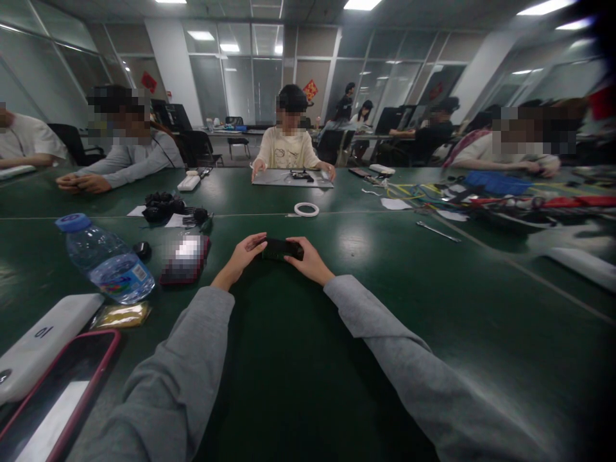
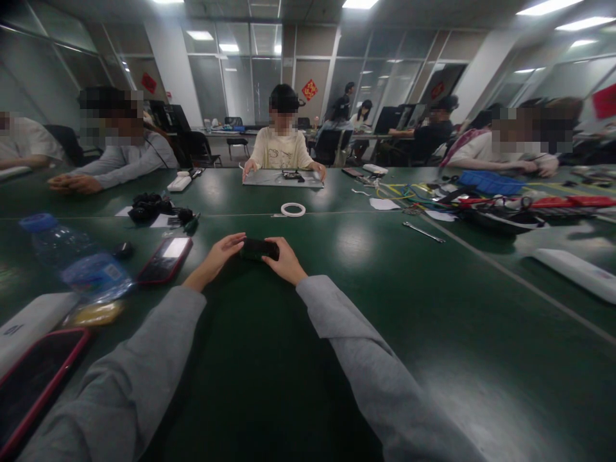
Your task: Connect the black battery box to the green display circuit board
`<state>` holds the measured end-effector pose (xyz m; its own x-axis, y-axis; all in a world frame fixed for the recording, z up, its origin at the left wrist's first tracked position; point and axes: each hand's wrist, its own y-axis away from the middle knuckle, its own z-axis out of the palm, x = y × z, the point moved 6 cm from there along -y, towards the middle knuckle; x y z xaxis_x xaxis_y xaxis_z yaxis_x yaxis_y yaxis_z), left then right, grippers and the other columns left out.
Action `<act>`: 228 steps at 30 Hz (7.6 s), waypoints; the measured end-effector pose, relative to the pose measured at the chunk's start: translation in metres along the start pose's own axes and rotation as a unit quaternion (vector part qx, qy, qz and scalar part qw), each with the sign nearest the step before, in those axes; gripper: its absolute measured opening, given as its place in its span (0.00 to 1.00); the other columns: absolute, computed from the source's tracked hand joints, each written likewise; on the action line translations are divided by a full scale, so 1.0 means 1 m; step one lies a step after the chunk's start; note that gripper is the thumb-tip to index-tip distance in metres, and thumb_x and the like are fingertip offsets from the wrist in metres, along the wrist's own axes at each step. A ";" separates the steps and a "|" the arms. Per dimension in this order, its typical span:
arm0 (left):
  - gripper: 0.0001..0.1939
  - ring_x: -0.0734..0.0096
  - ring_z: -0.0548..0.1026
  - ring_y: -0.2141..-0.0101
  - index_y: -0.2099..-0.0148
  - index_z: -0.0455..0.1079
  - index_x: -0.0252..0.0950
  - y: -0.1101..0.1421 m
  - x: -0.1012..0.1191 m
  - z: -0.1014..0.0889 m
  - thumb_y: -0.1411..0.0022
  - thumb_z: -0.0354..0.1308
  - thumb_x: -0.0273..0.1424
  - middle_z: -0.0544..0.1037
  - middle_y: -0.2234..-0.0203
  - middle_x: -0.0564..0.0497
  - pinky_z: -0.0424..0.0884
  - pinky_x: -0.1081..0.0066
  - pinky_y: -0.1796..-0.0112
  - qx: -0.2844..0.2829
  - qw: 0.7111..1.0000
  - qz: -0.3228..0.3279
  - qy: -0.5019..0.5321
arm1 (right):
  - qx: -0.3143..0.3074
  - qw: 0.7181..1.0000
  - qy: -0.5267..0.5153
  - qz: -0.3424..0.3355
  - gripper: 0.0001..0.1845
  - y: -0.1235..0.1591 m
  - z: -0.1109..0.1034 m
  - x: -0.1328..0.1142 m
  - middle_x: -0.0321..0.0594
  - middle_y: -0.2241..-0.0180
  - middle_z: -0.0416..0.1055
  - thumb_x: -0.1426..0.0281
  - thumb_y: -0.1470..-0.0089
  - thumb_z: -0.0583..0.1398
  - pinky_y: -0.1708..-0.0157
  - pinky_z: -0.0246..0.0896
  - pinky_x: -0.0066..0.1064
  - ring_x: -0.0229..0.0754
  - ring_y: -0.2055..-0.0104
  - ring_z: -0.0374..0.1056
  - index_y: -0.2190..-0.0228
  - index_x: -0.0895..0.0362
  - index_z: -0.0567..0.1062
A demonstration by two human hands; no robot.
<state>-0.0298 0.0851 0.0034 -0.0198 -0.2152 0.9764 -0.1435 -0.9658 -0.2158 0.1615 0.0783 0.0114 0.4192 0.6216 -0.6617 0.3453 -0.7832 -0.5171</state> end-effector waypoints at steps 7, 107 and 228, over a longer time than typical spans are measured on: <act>0.23 0.61 0.65 0.45 0.48 0.66 0.35 -0.003 -0.005 -0.002 0.46 0.59 0.35 0.68 0.46 0.43 0.57 0.58 0.43 0.000 1.000 -0.003 0.008 | -0.014 0.998 0.065 -0.020 0.25 0.000 0.004 -0.002 0.45 0.56 0.60 0.70 0.50 0.61 0.52 0.60 0.41 0.45 0.54 0.61 0.50 0.57 0.62; 0.24 0.64 0.71 0.52 0.48 0.65 0.35 0.000 -0.006 -0.002 0.47 0.61 0.35 0.72 0.51 0.43 0.62 0.59 0.47 -0.002 1.000 -0.006 -0.012 | 0.145 0.949 0.274 0.063 0.13 0.007 -0.016 -0.012 0.47 0.56 0.59 0.66 0.43 0.52 0.57 0.54 0.41 0.50 0.53 0.54 0.57 0.56 0.67; 0.20 0.64 0.68 0.49 0.49 0.66 0.34 -0.005 -0.012 -0.006 0.45 0.57 0.26 0.70 0.49 0.43 0.59 0.59 0.45 -0.011 1.000 0.003 0.002 | 0.165 0.965 0.192 0.064 0.17 0.005 -0.020 0.001 0.45 0.60 0.68 0.60 0.47 0.57 0.55 0.56 0.41 0.49 0.55 0.59 0.59 0.57 0.69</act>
<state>-0.0349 0.0935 -0.0071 -0.0248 -0.2195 0.9753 -0.1652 -0.9613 -0.2205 0.1809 0.0752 0.0186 0.7433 0.4277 -0.5145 0.0103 -0.7762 -0.6304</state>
